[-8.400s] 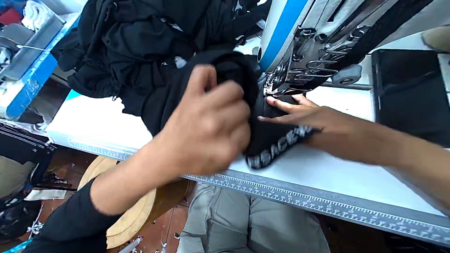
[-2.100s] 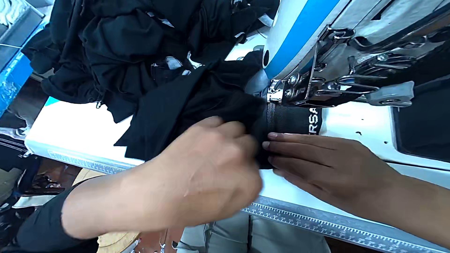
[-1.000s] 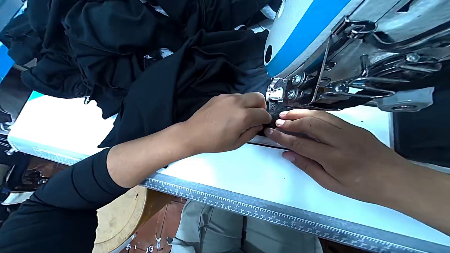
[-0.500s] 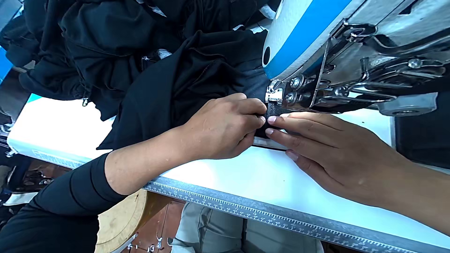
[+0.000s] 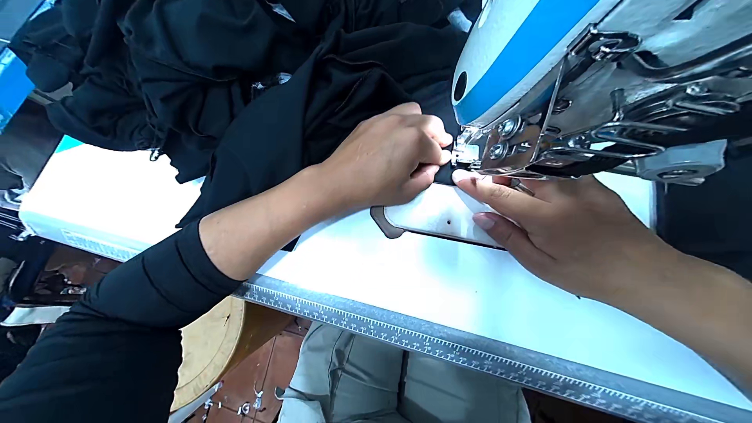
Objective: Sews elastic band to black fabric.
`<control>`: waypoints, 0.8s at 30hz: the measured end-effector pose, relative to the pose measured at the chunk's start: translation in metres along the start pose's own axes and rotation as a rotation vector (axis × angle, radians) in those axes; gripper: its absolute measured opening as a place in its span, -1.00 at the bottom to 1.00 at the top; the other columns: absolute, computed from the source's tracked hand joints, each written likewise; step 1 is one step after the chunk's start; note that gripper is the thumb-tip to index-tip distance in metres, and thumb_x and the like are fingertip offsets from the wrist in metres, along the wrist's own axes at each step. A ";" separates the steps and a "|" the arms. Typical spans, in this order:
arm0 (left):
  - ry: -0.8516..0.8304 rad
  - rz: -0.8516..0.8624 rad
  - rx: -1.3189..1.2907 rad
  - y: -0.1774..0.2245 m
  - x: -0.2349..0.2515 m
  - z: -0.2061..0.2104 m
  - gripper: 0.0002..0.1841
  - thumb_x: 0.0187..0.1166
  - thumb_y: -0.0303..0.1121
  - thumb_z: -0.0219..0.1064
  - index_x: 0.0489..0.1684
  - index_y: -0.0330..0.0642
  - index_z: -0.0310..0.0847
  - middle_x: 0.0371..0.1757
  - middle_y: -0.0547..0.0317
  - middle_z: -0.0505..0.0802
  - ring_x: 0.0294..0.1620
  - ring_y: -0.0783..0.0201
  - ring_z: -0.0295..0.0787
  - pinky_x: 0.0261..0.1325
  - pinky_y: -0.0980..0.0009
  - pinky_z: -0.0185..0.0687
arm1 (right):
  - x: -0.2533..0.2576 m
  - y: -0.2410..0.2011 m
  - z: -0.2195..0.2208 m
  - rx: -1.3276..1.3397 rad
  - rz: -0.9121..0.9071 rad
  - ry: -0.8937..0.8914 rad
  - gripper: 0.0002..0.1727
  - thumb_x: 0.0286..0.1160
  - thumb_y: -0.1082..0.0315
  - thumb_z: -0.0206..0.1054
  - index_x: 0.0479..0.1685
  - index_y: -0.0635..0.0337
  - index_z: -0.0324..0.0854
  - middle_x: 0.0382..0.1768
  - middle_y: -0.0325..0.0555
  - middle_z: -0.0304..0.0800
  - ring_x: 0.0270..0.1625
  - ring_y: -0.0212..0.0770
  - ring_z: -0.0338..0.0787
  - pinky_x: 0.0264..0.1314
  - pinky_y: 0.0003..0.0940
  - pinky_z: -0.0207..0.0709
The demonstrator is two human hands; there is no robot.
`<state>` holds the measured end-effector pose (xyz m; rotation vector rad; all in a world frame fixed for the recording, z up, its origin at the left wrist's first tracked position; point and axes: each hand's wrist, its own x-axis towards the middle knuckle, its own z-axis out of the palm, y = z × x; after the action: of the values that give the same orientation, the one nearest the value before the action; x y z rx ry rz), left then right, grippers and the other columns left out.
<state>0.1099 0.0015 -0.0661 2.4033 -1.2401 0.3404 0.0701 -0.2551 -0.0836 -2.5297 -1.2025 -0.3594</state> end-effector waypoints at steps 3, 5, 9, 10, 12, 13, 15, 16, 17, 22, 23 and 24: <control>0.009 0.007 0.025 -0.003 0.002 0.002 -0.79 0.46 -0.41 0.27 -0.36 -0.21 0.89 -0.11 0.07 0.92 0.08 0.13 0.79 0.15 0.28 0.59 | 0.001 0.000 0.000 -0.013 0.010 0.005 -0.41 0.81 0.00 -0.14 0.43 0.06 0.71 0.08 0.20 0.81 0.13 0.19 0.78 0.04 0.12 0.56; 0.023 0.009 0.005 -0.003 0.002 0.002 -0.77 0.47 -0.42 0.26 -0.46 -0.21 0.86 -0.17 0.06 0.92 0.02 0.13 0.78 0.10 0.27 0.56 | 0.001 0.000 0.000 -0.005 0.002 0.001 -0.42 0.80 0.02 -0.13 0.44 0.06 0.71 0.09 0.19 0.80 0.13 0.20 0.76 0.09 0.15 0.55; 0.134 -0.180 -0.082 -0.004 0.010 -0.001 -0.76 0.56 -0.55 0.18 -0.10 -0.43 0.81 0.27 -0.22 0.81 0.31 -0.01 0.77 0.35 0.13 0.65 | 0.002 0.001 -0.001 0.007 0.041 -0.048 -0.42 0.76 0.00 -0.11 0.46 0.02 0.70 0.17 0.17 0.78 0.22 0.24 0.71 0.22 0.23 0.50; 0.117 -0.312 -0.071 -0.003 0.015 -0.004 -0.67 0.59 -0.58 0.18 0.25 -0.42 0.71 0.52 -0.25 0.66 0.44 -0.03 0.71 0.43 0.13 0.63 | 0.002 0.001 -0.001 0.009 0.044 -0.046 -0.41 0.77 -0.01 -0.10 0.46 0.03 0.70 0.13 0.19 0.76 0.22 0.26 0.69 0.23 0.23 0.49; -0.004 -0.565 0.026 0.003 0.023 -0.009 -0.47 0.57 -0.56 0.27 0.59 -0.35 0.49 0.66 -0.33 0.49 0.40 -0.17 0.71 0.38 -0.01 0.66 | -0.001 0.001 0.001 0.025 0.032 -0.019 -0.41 0.75 0.01 -0.09 0.45 0.10 0.71 0.10 0.25 0.70 0.24 0.29 0.65 0.27 0.23 0.48; -0.070 -0.658 0.070 0.009 0.026 -0.011 -0.49 0.58 -0.52 0.28 0.57 -0.35 0.50 0.60 -0.37 0.52 0.32 -0.24 0.74 0.31 -0.10 0.68 | -0.002 0.002 0.000 0.031 0.023 0.003 -0.42 0.74 0.03 -0.07 0.43 0.14 0.71 0.11 0.25 0.69 0.26 0.29 0.65 0.30 0.22 0.49; -0.162 -0.781 0.109 0.031 0.022 -0.017 -0.62 0.64 -0.50 0.23 0.41 -0.40 0.57 0.53 -0.40 0.53 0.22 -0.30 0.77 0.21 -0.18 0.71 | -0.009 0.001 -0.004 0.040 0.022 0.060 -0.45 0.68 0.11 0.02 0.40 0.27 0.67 0.22 0.31 0.70 0.36 0.31 0.65 0.42 0.23 0.48; -0.162 -0.796 0.102 0.044 0.013 -0.018 -0.66 0.65 -0.49 0.23 0.34 -0.42 0.59 0.47 -0.40 0.58 0.21 -0.32 0.77 0.19 -0.21 0.70 | -0.014 -0.001 -0.007 0.040 0.034 0.078 -0.45 0.65 0.13 0.08 0.41 0.33 0.63 0.28 0.35 0.68 0.41 0.35 0.64 0.46 0.26 0.47; -0.139 -0.773 0.070 0.058 -0.002 -0.019 -0.68 0.66 -0.45 0.27 0.29 -0.43 0.61 0.38 -0.40 0.65 0.21 -0.33 0.76 0.19 -0.24 0.69 | -0.022 -0.005 -0.009 0.043 0.049 0.093 -0.42 0.60 0.12 0.14 0.44 0.38 0.57 0.35 0.37 0.65 0.47 0.36 0.61 0.49 0.27 0.45; -0.029 -0.344 -0.585 0.156 -0.066 -0.048 -0.84 0.66 -0.37 0.29 -0.13 -0.28 0.74 -0.43 0.14 0.79 -0.50 0.37 0.72 -0.43 0.39 0.73 | -0.087 -0.038 -0.015 0.142 0.057 0.262 -0.08 0.45 -0.15 0.37 0.76 0.16 0.19 0.73 0.21 0.31 0.83 0.15 0.20 0.81 0.14 0.14; -0.058 -0.216 -0.837 0.178 -0.068 -0.055 -0.82 0.69 -0.41 0.24 -0.09 -0.34 0.71 -0.48 0.18 0.76 -0.60 0.48 0.66 -0.54 0.52 0.68 | -0.100 -0.051 -0.019 0.182 0.086 0.280 -0.16 0.47 0.02 0.30 0.77 0.10 0.14 0.75 0.13 0.27 0.84 0.05 0.19 0.83 0.04 0.13; -0.090 -0.075 -1.005 0.196 -0.066 -0.063 -0.78 0.72 -0.44 0.19 -0.02 -0.45 0.69 -0.40 0.11 0.77 -0.53 0.49 0.66 -0.45 0.55 0.67 | -0.109 -0.070 -0.021 0.275 0.143 0.362 -0.34 0.52 0.24 0.25 0.63 0.30 0.35 0.62 0.21 0.47 0.73 0.01 0.40 0.74 -0.06 0.27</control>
<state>-0.0905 -0.0237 0.0118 1.5808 -0.9957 -0.3552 -0.0539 -0.2979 -0.0913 -2.1802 -0.8627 -0.5476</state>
